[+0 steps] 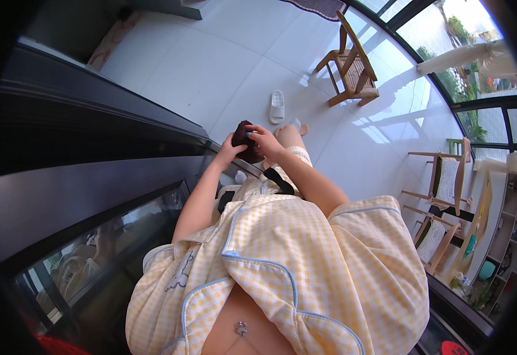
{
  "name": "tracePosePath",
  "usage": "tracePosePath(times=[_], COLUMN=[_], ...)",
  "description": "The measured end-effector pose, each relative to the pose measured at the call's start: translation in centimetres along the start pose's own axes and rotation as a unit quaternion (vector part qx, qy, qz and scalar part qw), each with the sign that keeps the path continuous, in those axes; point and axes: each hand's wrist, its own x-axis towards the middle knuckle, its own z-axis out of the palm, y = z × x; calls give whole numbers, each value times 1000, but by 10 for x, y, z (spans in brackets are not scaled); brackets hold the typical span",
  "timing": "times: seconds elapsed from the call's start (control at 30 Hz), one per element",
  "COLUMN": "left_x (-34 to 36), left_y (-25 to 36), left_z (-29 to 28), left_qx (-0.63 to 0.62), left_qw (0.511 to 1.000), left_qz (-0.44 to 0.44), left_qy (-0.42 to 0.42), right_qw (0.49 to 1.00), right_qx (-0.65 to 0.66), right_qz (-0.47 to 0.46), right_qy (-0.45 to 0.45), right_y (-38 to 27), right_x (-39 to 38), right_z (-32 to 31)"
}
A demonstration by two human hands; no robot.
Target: The person wipes a spot on the floor by hand with a cloth, puts the cloth in a bin, walks outside to a sink to rinse the cloth, and then returns to wipe the floor again.
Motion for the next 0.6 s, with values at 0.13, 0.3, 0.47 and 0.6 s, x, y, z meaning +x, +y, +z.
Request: tracePosePath(times=[0.13, 0.3, 0.47, 0.6], left_x=[53, 145, 263, 328], left_y=[26, 49, 82, 120], left_z=[-5, -7, 37, 91], left_qx=[21, 22, 65, 48], left_qw=[997, 990, 977, 951], left_qz=[51, 45, 39, 28], left_qy=[44, 134, 202, 304], right_qw=[959, 961, 932, 891], right_qx=[-275, -262, -345, -433], right_qz=[-41, -79, -87, -126], right_qy=[-54, -46, -68, -47], right_y=[-66, -175, -259, -331], right_x=[38, 95, 181, 227], right_z=[-34, -119, -230, -295])
